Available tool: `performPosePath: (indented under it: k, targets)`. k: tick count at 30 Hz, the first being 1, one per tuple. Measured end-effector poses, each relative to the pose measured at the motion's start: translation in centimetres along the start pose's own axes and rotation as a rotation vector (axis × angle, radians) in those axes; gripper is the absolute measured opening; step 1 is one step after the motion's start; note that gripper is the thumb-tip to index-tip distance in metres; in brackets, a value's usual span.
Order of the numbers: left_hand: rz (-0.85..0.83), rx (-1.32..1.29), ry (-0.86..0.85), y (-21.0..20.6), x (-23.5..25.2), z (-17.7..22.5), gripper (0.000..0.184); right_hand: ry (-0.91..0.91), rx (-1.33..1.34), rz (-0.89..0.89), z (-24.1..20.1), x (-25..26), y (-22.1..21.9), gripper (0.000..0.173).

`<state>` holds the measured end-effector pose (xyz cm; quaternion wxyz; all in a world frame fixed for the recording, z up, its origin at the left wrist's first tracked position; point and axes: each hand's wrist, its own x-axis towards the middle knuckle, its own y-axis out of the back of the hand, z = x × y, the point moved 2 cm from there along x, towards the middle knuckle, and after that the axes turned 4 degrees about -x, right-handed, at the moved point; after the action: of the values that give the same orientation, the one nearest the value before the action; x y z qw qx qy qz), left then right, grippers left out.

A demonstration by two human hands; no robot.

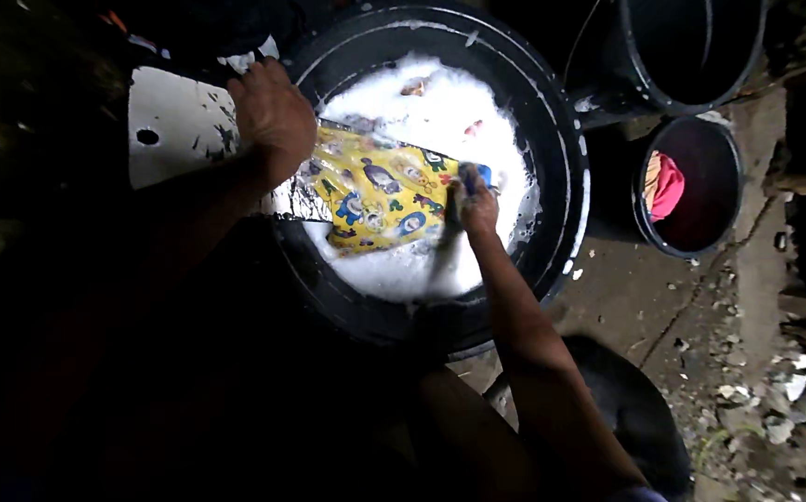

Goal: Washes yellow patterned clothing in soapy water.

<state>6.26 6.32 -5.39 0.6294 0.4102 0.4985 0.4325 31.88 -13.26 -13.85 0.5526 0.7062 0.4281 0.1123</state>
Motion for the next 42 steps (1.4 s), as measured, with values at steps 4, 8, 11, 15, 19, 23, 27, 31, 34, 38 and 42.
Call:
performPosePath:
  k: [4,8,11,15,19,23,27,31,34,38,42]
  targets:
    - [0.011,-0.031,-0.005,0.0,0.1,0.2,0.050,0.011,-0.056,-0.021,-4.0,-0.1,1.1,0.046]
    - [0.022,0.001,-0.003,-0.1,-0.4,-0.2,0.050,0.431,0.010,-0.090,-16.9,-5.7,-1.2,0.046]
    - [0.016,-0.012,-0.005,0.4,-0.3,0.3,0.050,0.408,-0.013,-0.133,-15.4,-4.4,-0.6,0.046]
    - [0.011,0.000,0.006,0.0,-0.2,-0.1,0.051,0.075,-0.024,-0.065,-3.3,0.0,0.7,0.046]
    - [0.004,-0.005,0.019,0.0,0.0,0.1,0.051,-0.028,-0.049,-0.044,-2.8,0.9,1.4,0.041]
    - [0.010,-0.034,0.009,0.0,-0.1,-0.2,0.050,0.415,-0.002,-0.125,-16.9,-4.6,-0.1,0.045]
    - [0.005,-0.043,0.006,0.2,0.0,0.1,0.051,0.485,-0.007,-0.155,-16.9,-4.2,-0.5,0.046]
    - [0.014,-0.019,0.034,0.1,0.0,0.0,0.052,0.131,-0.042,-0.096,-5.3,0.3,0.7,0.045]
    - [0.020,-0.011,0.016,-0.1,0.1,0.0,0.051,-0.032,-0.062,-0.084,-2.6,2.0,1.4,0.043]
    - [0.001,-0.033,0.011,0.0,0.1,-0.1,0.051,0.319,-0.020,-0.074,-14.3,-2.8,0.5,0.040]
    - [0.016,-0.034,-0.002,0.1,0.0,0.0,0.050,0.504,0.024,-0.155,-17.8,-4.7,-0.7,0.047]
